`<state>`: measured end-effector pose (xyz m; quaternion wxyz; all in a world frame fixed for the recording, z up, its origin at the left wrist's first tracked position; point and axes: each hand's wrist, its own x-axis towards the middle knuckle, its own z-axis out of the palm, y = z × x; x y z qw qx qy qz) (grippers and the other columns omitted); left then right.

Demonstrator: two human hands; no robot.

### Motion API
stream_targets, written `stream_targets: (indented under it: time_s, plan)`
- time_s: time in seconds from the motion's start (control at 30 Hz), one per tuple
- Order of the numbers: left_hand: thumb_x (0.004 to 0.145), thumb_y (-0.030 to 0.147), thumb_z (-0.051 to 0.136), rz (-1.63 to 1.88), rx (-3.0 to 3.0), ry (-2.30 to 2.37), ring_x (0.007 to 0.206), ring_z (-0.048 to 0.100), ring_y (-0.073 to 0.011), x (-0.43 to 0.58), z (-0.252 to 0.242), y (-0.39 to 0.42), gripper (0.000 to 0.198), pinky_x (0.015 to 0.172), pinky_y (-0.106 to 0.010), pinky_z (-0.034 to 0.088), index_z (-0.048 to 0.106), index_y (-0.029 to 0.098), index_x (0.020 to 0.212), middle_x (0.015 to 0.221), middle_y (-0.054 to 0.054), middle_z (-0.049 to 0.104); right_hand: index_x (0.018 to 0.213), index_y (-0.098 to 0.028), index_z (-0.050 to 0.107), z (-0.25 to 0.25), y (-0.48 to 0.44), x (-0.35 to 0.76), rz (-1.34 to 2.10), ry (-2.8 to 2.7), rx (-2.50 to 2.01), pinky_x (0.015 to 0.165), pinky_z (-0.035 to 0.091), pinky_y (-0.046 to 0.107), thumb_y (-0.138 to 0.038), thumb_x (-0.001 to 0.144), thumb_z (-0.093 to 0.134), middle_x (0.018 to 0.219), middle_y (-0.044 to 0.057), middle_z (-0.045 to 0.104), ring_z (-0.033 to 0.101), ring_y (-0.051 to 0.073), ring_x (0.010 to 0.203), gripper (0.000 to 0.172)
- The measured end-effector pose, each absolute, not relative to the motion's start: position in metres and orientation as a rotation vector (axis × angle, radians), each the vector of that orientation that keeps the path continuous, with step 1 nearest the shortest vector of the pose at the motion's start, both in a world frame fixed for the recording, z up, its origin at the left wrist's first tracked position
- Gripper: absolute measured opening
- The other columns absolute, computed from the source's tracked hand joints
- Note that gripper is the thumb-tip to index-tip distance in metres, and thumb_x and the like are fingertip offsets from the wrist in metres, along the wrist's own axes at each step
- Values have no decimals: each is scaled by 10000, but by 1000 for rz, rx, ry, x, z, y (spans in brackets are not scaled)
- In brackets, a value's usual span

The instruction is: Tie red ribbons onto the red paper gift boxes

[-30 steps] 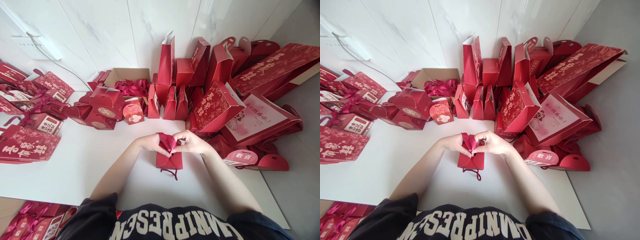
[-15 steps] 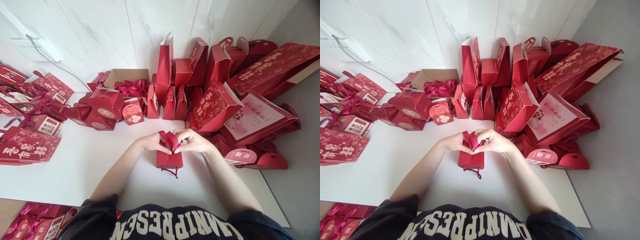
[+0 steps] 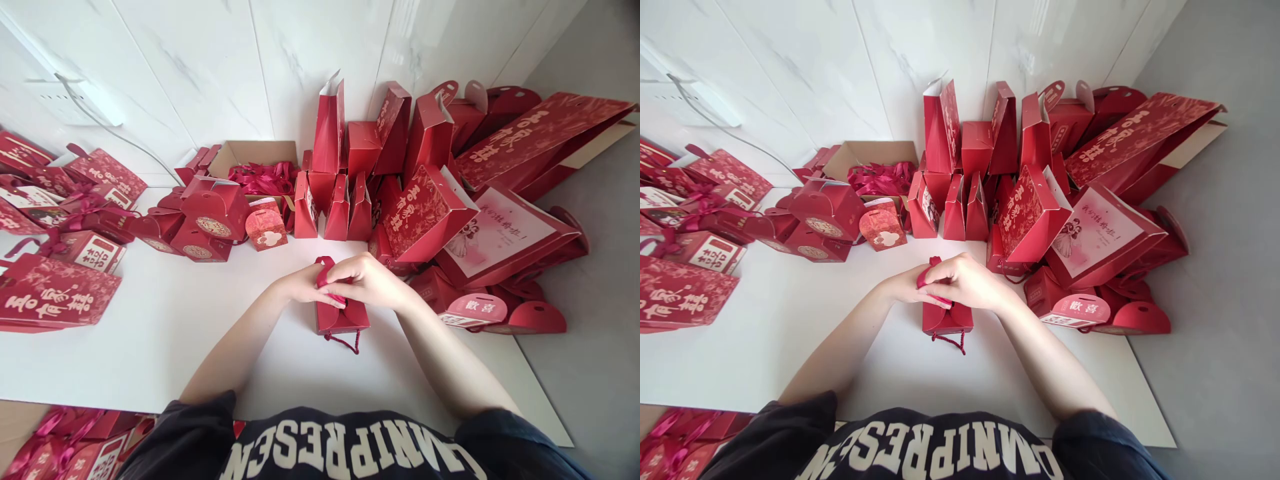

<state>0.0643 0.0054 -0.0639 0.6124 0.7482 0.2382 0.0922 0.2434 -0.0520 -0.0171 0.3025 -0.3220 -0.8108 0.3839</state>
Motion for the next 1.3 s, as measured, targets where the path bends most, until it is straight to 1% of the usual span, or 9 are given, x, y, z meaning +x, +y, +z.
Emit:
stream_targets:
  time_s: [0.2, 0.37, 0.6, 0.77, 0.9, 1.0, 1.1, 1.2, 1.3]
  plan:
    - [729, 246, 791, 202, 1787, 471, 1121, 637, -225, 63, -71, 6, 188, 1038, -352, 468, 796, 221, 915, 1009, -18, 759, 853, -214, 711, -27, -46, 234, 354, -2433, -1124, 515, 268, 271, -322, 994, 470, 587, 4, 573, 452, 124, 500, 299]
    - [729, 292, 797, 176, 1826, 521, 1065, 657, -199, 63, -70, 5, 208, 979, -311, 494, 794, 263, 935, 1016, 6, 765, 1017, -210, 692, -34, -46, 235, 228, -2452, -1178, 513, 239, 268, -321, 1000, 464, 586, 0, 552, 434, 130, 482, 254]
    - [735, 352, 790, 92, 1862, 571, 954, 670, -172, 62, -68, 5, 179, 848, -264, 505, 784, 261, 889, 929, 24, 761, 1030, -199, 667, -36, -48, 227, 315, -2370, -1272, 519, 251, 257, -299, 1000, 447, 525, -28, 495, 403, 133, 450, 244]
    - [783, 385, 744, 136, 1875, 573, 922, 650, -166, 62, -70, 6, 189, 840, -271, 491, 743, 207, 846, 907, -5, 724, 1047, -222, 593, -31, -50, 237, 700, -2248, -1233, 589, 362, 244, -293, 998, 457, 684, -6, 655, 570, 148, 574, 161]
    - [770, 391, 751, 173, 1888, 568, 811, 626, -152, 64, -67, 5, 235, 790, -286, 484, 686, 165, 774, 826, -12, 665, 946, -222, 568, -25, -52, 259, 978, -2212, -1131, 680, 434, 254, -272, 1021, 384, 822, 14, 703, 622, 152, 707, 205]
    - [763, 404, 753, 154, 1890, 576, 858, 620, -162, 64, -65, 5, 241, 802, -285, 480, 719, 166, 759, 916, -32, 662, 984, -220, 599, -23, -53, 272, 952, -2278, -1115, 713, 445, 272, -209, 970, 462, 943, 29, 702, 617, 165, 771, 139]
    - [754, 403, 763, 174, 1870, 564, 920, 623, -179, 64, -65, 5, 234, 835, -285, 482, 741, 170, 767, 956, -43, 666, 1040, -222, 615, -24, -53, 277, 935, -2353, -1076, 735, 444, 279, -140, 902, 530, 1015, 33, 691, 611, 176, 831, 182]
    - [747, 399, 771, 182, 1847, 554, 939, 627, -187, 64, -66, 5, 233, 843, -288, 489, 745, 169, 776, 959, -49, 671, 1025, -219, 619, -26, -52, 277, 911, -2393, -1079, 732, 439, 276, -122, 857, 579, 998, 30, 669, 596, 173, 829, 198]
    - [753, 385, 767, 183, 1836, 530, 989, 621, -194, 64, -66, 5, 217, 867, -292, 488, 741, 171, 771, 1032, -56, 665, 930, -209, 618, -27, -51, 278, 886, -2437, -1123, 708, 432, 272, -143, 863, 589, 931, 24, 636, 577, 160, 767, 99]
